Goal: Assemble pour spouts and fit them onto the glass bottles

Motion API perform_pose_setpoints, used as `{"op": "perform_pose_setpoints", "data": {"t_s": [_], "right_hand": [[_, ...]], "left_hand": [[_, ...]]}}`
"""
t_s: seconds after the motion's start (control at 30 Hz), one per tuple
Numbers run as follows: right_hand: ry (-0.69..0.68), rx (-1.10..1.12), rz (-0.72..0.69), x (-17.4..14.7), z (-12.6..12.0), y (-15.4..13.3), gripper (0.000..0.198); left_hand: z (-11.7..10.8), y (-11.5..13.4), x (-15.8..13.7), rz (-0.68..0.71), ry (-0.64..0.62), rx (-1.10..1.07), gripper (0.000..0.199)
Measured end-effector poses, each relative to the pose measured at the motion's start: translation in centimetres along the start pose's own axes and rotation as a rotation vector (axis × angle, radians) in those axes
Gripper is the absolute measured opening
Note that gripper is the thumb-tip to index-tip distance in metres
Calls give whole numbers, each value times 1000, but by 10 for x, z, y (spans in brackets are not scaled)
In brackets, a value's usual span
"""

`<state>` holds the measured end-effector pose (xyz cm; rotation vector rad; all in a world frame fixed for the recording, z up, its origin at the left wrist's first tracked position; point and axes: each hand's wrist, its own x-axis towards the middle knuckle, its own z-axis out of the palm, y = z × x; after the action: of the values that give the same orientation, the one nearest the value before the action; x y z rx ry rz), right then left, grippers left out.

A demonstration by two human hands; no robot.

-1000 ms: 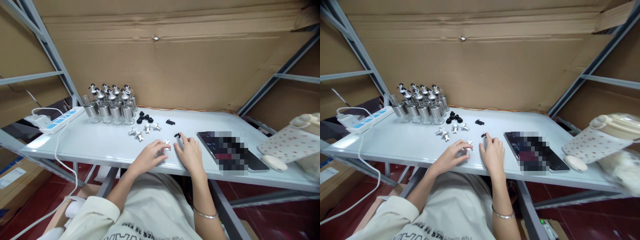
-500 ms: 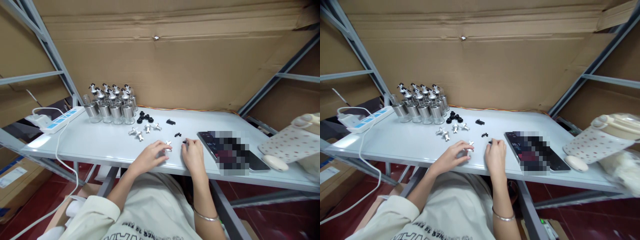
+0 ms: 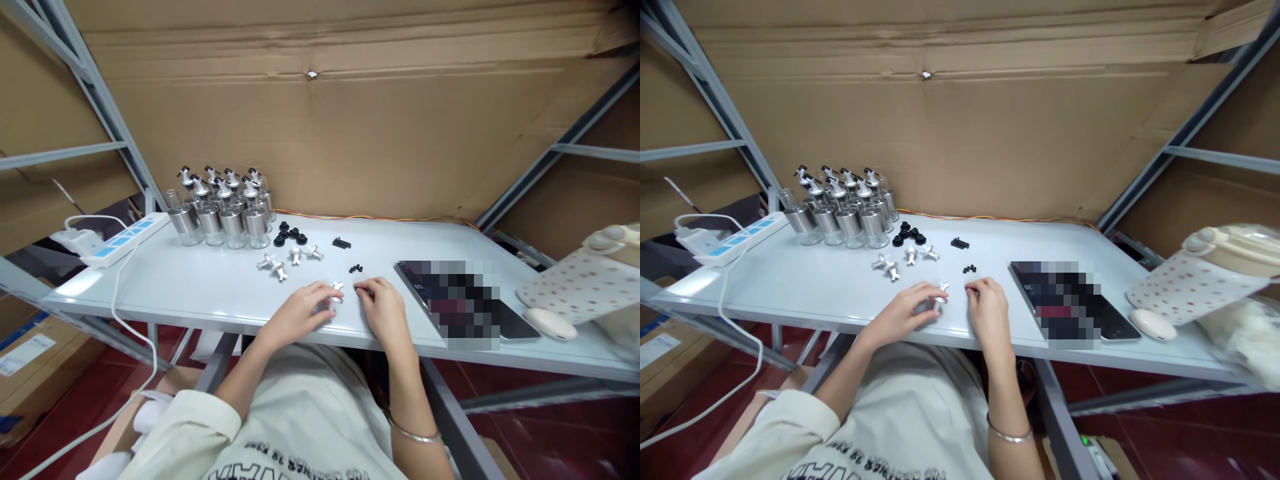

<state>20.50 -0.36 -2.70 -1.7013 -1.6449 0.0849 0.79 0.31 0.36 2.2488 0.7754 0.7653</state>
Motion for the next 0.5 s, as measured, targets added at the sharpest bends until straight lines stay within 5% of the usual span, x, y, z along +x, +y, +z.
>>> {"op": "perform_pose_setpoints", "data": {"t_s": [0.5], "right_hand": [[-43, 700, 79, -9, -14, -10, 16]], "left_hand": [[1, -4, 0, 76, -57, 46, 27]]}}
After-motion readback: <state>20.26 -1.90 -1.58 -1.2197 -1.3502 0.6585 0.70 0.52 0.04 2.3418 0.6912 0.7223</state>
